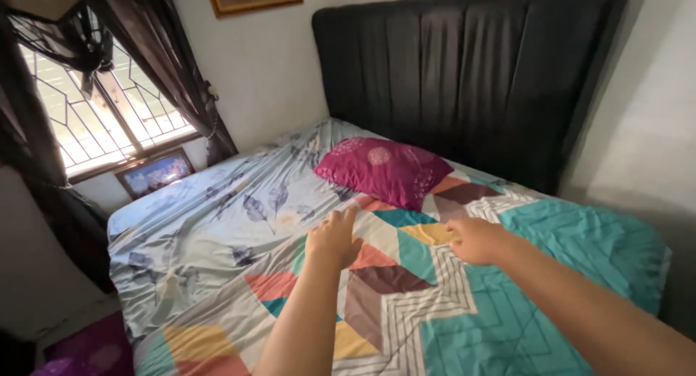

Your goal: The person straightens and folds a patterned throw blanket on a bed, then removes and stacks several pillows and a body pillow on the floor beside the bed. The person smooths the fitted sheet and leaves the bed with the pillows removed.

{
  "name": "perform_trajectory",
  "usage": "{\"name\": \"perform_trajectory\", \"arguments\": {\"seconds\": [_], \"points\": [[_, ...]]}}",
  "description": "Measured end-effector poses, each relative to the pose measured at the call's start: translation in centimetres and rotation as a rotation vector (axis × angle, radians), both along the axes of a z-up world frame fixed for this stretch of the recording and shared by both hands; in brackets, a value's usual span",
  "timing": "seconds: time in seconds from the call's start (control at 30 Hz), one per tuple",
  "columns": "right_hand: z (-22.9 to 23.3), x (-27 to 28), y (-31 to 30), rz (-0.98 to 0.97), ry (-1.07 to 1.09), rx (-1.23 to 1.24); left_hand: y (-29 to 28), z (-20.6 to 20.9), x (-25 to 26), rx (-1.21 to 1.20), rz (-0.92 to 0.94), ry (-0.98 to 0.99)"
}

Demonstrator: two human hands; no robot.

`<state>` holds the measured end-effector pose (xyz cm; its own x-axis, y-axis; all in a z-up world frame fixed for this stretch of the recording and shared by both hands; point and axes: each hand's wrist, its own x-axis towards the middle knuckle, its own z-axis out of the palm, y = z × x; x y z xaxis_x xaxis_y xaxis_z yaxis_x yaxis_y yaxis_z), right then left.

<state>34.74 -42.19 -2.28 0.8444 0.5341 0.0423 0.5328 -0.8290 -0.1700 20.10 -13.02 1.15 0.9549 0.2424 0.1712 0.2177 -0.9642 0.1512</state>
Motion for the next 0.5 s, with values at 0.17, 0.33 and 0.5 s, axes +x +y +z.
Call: {"name": "perform_trajectory", "arguments": {"seconds": [0.17, 0.33, 0.5], "points": [[0.2, 1.8, -0.2, 0.007, 0.045, -0.038, -1.8, -2.0, 2.4, 0.014, -0.004, -0.002], [0.8, 7.2, -1.1, 0.093, 0.087, -0.001, -4.0, -1.7, 6.1, -0.007, 0.053, 0.039], [6.0, 8.6, -2.3, 0.097, 0.108, -0.023, -7.2, -0.4, 9.1, -0.008, 0.089, 0.019]]}}
